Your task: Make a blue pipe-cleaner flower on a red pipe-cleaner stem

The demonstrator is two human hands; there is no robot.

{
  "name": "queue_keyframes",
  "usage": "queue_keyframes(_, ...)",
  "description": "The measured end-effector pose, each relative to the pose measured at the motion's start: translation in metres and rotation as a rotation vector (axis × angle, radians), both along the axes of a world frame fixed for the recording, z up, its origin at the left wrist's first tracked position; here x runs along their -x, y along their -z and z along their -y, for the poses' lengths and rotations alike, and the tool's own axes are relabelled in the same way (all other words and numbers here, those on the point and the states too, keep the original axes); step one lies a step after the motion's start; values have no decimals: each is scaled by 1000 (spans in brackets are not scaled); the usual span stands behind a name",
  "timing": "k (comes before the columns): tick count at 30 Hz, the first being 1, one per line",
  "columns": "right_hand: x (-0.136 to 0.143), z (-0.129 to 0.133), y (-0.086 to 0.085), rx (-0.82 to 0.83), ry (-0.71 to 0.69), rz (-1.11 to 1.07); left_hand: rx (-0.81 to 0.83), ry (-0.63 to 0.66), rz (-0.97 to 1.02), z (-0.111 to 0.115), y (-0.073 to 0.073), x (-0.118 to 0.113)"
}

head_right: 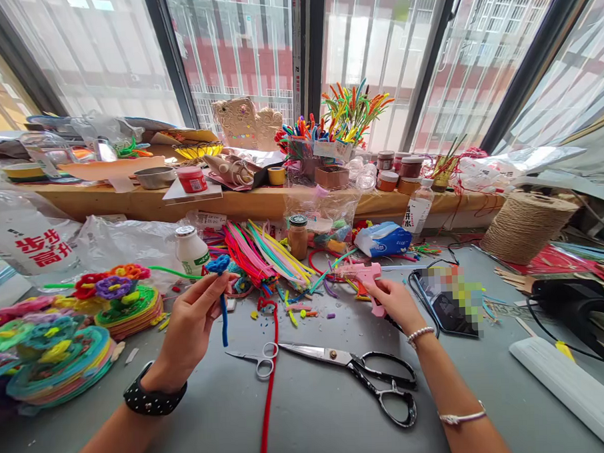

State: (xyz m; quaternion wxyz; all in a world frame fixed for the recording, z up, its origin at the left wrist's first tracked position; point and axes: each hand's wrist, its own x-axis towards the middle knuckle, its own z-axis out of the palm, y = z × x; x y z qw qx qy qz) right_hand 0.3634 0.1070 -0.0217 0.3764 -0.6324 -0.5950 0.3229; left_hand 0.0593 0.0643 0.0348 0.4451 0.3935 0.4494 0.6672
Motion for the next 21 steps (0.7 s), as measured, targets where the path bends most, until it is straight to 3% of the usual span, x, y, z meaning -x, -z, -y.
queue_keyframes(10,7,17,-17,159,-141,16,15,7,-4,1,-1,-1)
queue_keyframes(17,-20,23,-24,259,-156,-150,13,18,-16,0,1,1)
queue_keyframes(21,-36,28,-30,284,-261,-55,17,19,-19,1,0,0)
